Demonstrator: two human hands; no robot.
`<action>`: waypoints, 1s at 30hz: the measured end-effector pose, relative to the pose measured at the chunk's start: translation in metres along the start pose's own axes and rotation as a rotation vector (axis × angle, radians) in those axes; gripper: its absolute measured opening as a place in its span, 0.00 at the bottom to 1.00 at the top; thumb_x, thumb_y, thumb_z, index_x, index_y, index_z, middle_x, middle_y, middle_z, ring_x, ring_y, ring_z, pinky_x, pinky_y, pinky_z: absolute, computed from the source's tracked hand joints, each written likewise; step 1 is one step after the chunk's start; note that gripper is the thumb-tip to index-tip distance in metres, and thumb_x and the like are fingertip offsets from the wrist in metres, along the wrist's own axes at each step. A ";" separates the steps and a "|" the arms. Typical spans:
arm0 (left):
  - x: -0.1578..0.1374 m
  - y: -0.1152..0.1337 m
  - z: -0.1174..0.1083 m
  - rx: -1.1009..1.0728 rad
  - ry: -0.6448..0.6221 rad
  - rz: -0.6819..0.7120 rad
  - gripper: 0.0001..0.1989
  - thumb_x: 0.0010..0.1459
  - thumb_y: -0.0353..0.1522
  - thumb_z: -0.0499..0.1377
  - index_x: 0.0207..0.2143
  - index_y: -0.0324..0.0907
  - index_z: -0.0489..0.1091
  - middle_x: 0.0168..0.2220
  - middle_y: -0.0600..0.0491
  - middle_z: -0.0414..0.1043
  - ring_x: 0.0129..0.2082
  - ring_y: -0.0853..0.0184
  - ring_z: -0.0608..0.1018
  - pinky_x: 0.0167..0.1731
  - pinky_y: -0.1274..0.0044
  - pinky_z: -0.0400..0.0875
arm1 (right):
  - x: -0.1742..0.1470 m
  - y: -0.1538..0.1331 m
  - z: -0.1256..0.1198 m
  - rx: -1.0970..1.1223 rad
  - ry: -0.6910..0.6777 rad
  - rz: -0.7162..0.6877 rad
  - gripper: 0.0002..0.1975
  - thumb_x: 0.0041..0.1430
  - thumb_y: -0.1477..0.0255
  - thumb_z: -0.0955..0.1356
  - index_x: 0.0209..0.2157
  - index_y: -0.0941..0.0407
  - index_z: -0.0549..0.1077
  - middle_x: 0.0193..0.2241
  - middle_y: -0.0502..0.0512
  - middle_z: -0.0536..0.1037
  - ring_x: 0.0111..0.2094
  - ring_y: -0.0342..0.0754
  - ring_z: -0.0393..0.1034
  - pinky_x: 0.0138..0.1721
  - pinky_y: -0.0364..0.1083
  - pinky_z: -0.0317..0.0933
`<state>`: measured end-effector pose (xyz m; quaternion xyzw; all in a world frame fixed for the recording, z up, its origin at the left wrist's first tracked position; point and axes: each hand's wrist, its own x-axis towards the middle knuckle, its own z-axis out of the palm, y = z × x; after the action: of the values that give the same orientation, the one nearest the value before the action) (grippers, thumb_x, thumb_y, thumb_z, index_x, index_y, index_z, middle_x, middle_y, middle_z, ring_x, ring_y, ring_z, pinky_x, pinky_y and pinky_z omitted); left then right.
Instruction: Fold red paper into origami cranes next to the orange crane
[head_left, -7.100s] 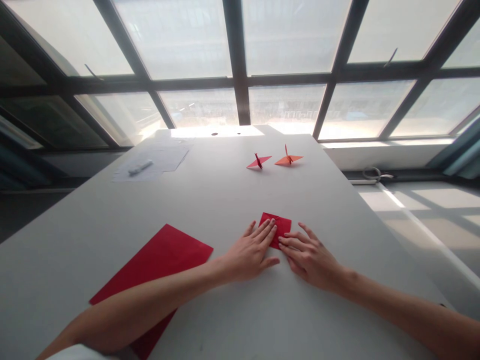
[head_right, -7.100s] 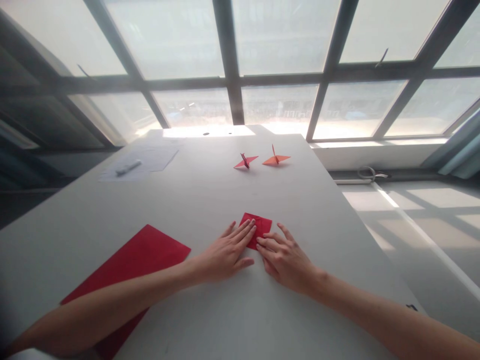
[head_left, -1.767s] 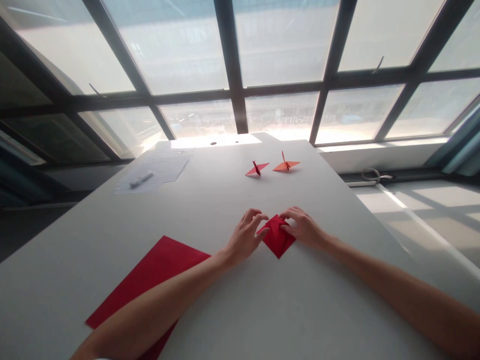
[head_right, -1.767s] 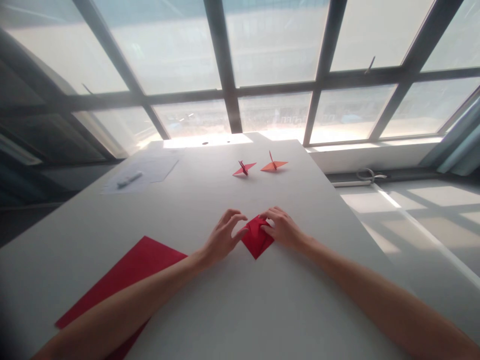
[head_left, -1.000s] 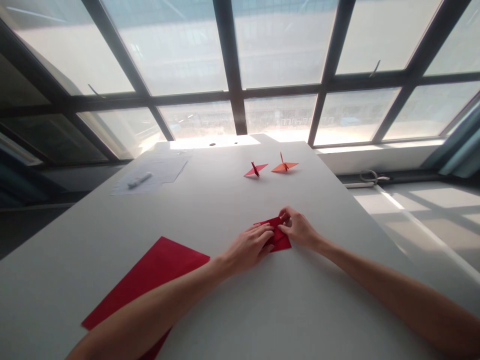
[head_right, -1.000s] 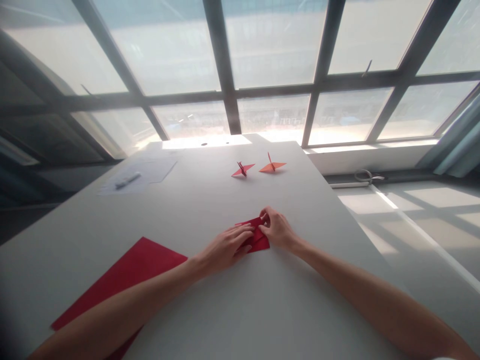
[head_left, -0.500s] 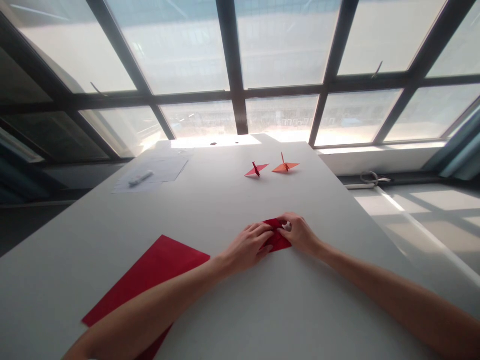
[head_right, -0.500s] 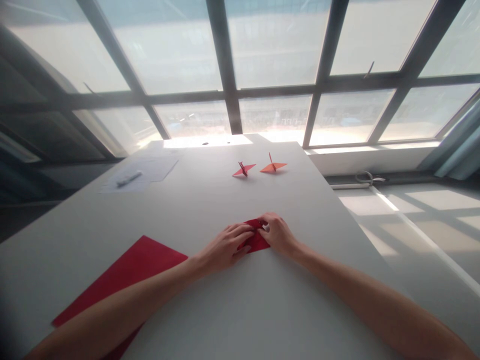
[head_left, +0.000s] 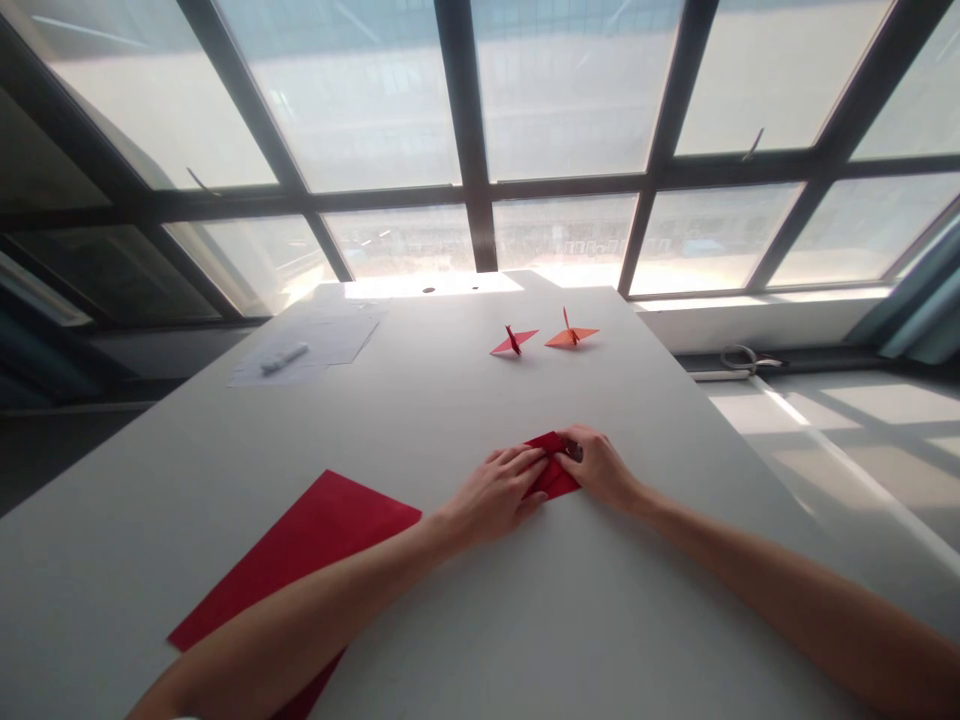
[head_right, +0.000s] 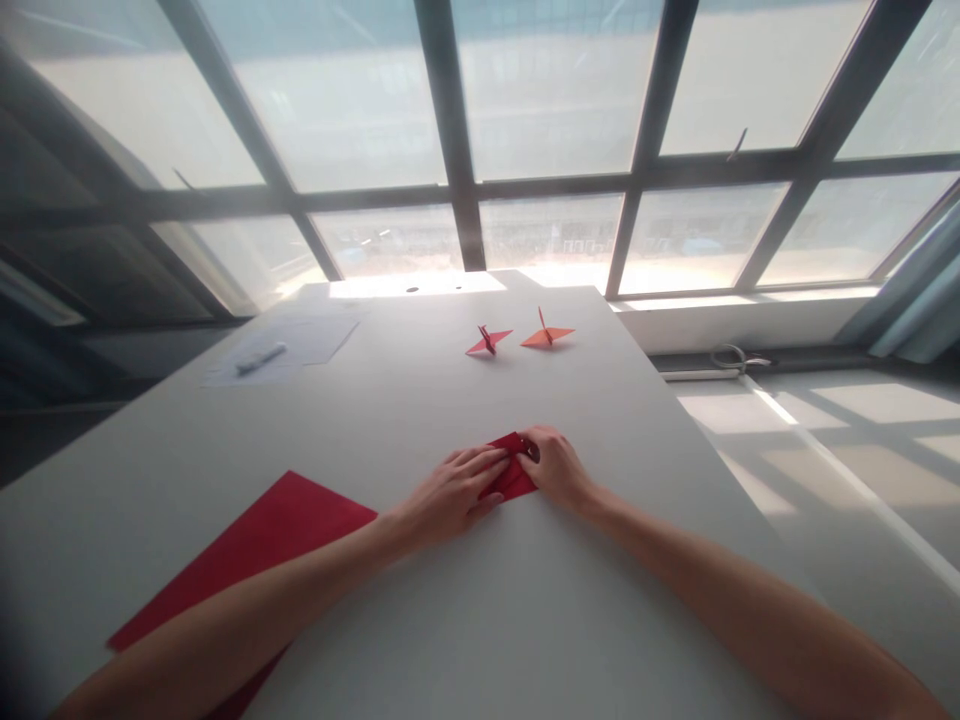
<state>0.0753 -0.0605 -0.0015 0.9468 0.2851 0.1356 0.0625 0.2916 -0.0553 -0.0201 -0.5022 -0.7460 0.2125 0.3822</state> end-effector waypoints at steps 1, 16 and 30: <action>0.000 0.000 0.000 -0.004 -0.004 0.001 0.22 0.68 0.38 0.49 0.62 0.44 0.61 0.60 0.44 0.65 0.61 0.56 0.66 0.59 0.63 0.60 | 0.000 0.000 0.000 -0.001 -0.003 -0.001 0.12 0.55 0.79 0.66 0.40 0.55 0.77 0.34 0.53 0.78 0.33 0.48 0.69 0.37 0.46 0.62; 0.001 -0.010 0.005 -0.185 0.228 -0.189 0.14 0.67 0.32 0.49 0.51 0.46 0.70 0.49 0.49 0.70 0.49 0.62 0.72 0.53 0.68 0.67 | -0.005 0.004 0.004 -0.164 -0.070 -0.234 0.16 0.64 0.80 0.62 0.44 0.50 0.78 0.37 0.55 0.79 0.40 0.50 0.69 0.44 0.48 0.63; 0.001 0.004 -0.002 -0.031 0.011 -0.021 0.18 0.69 0.38 0.49 0.58 0.45 0.64 0.55 0.46 0.67 0.57 0.58 0.67 0.57 0.65 0.62 | 0.002 0.006 0.005 -0.099 0.018 -0.004 0.04 0.58 0.76 0.68 0.34 0.56 0.76 0.30 0.53 0.77 0.32 0.47 0.68 0.38 0.45 0.60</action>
<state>0.0772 -0.0632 0.0015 0.9419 0.2933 0.1446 0.0770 0.2905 -0.0505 -0.0267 -0.5210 -0.7531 0.1702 0.3640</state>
